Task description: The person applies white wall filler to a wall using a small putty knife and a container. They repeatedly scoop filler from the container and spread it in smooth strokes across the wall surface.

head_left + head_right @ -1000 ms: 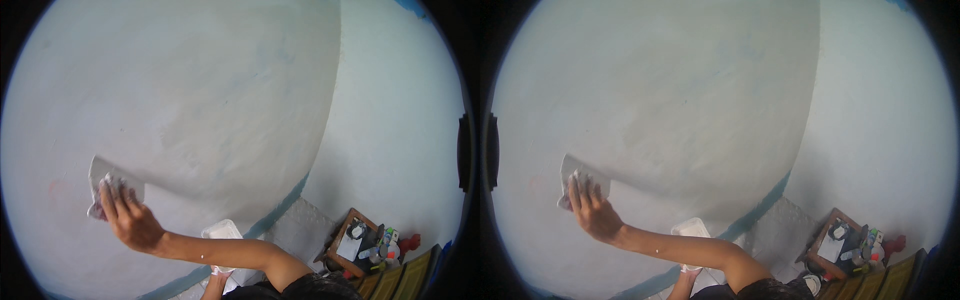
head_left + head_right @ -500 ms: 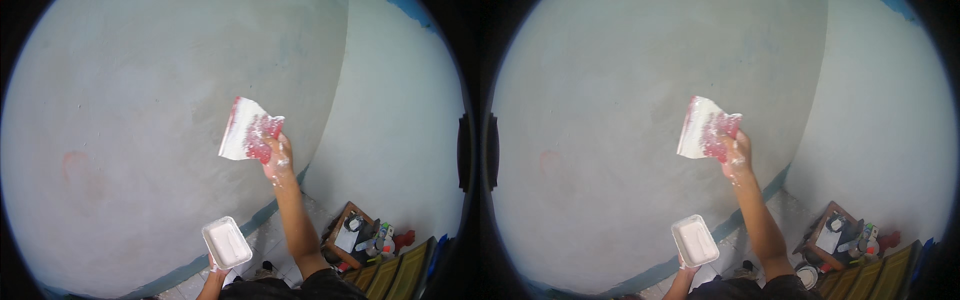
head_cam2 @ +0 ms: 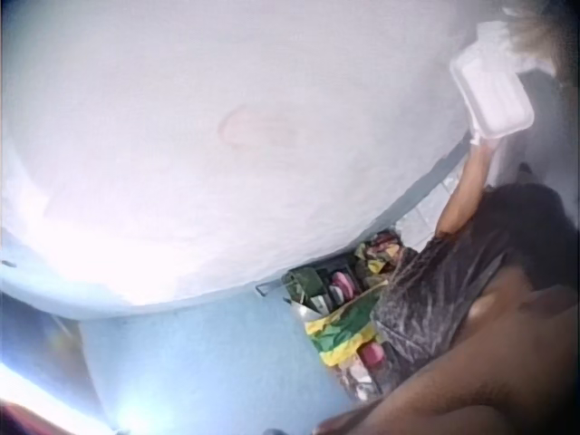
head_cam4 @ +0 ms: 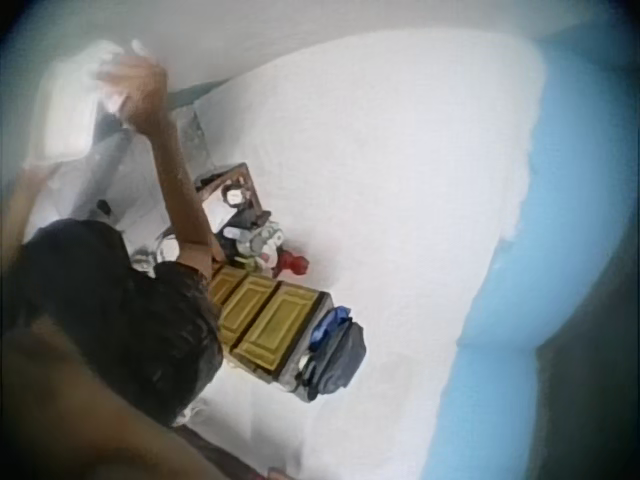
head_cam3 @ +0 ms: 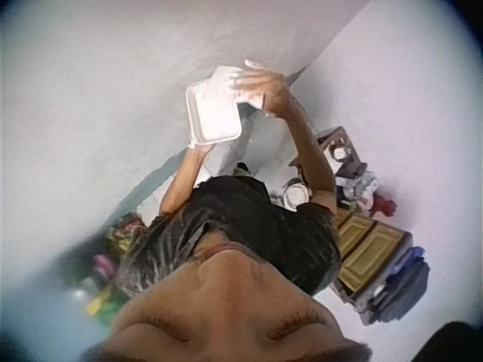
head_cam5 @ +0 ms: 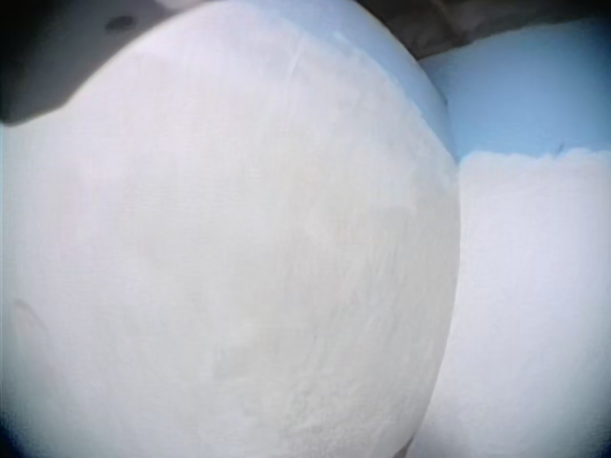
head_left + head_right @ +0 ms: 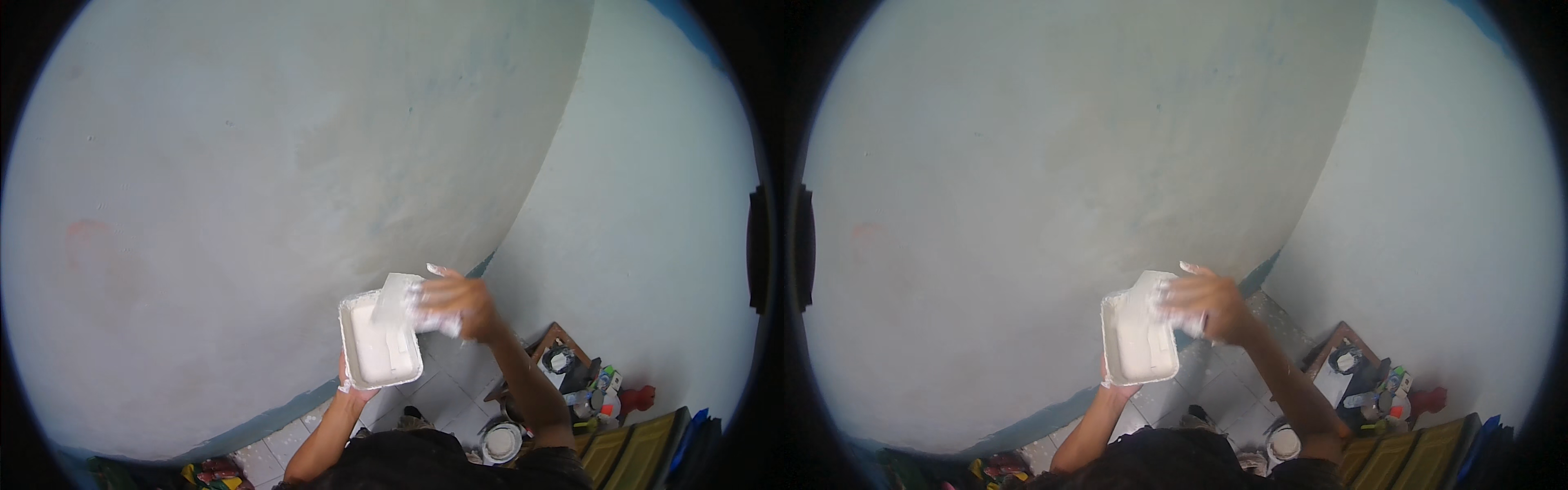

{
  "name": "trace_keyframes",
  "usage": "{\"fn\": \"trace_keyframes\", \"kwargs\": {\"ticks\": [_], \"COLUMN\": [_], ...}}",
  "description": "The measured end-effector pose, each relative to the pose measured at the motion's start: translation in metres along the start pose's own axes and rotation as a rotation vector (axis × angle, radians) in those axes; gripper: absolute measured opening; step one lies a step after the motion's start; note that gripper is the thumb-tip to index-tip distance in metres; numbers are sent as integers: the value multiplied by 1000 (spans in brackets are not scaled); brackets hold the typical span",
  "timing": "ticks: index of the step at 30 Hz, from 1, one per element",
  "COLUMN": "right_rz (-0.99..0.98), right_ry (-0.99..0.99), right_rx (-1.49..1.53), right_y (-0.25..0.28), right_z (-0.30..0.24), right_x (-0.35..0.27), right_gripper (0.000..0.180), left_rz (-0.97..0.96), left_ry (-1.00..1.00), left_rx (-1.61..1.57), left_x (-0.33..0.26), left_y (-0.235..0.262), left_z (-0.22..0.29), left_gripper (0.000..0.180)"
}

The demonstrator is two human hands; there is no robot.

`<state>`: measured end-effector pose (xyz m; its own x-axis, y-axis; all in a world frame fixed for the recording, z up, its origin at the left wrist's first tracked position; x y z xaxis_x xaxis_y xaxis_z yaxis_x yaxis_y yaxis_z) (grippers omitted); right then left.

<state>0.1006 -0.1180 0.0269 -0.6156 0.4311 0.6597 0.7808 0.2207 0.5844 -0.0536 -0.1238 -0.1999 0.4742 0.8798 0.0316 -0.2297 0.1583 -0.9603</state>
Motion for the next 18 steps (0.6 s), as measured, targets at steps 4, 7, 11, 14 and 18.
{"fn": "trace_keyframes", "kwargs": {"ticks": [4, 7, 11, 14, 18], "right_rz": [-362, -476, -507, -431, 96], "right_ry": [-58, -154, -267, -256, -497], "right_rx": [-298, -423, -425, -485, -86], "right_y": [-37, -73, -80, -69, -35], "right_z": [12, 52, 53, 48, 44], "right_x": [-35, -76, -82, -86, -74], "right_gripper": [19, 19, 19, 19, 20], "left_rz": [-19, -40, 44, 35, 22], "left_ry": [18, 60, 81, 97, 78], "left_rx": [-4, -32, -125, -125, -123], "left_x": [9, 11, -5, -8, -10], "left_y": [16, 63, 104, 104, 72], "left_z": [-2, -6, -2, 5, 13], "left_gripper": [48, 48, 49, 47, 46]}}
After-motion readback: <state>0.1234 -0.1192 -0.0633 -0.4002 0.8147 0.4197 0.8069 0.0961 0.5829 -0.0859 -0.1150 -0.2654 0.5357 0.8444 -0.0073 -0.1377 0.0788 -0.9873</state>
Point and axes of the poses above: each hand's wrist, its own x-axis towards the middle knuckle, its own y-axis out of the back of the hand, z = x × y, the point moved 5 cm from there along x, towards the middle knuckle, and after that the axes turned 12 degrees about x, right-handed, at the moved point
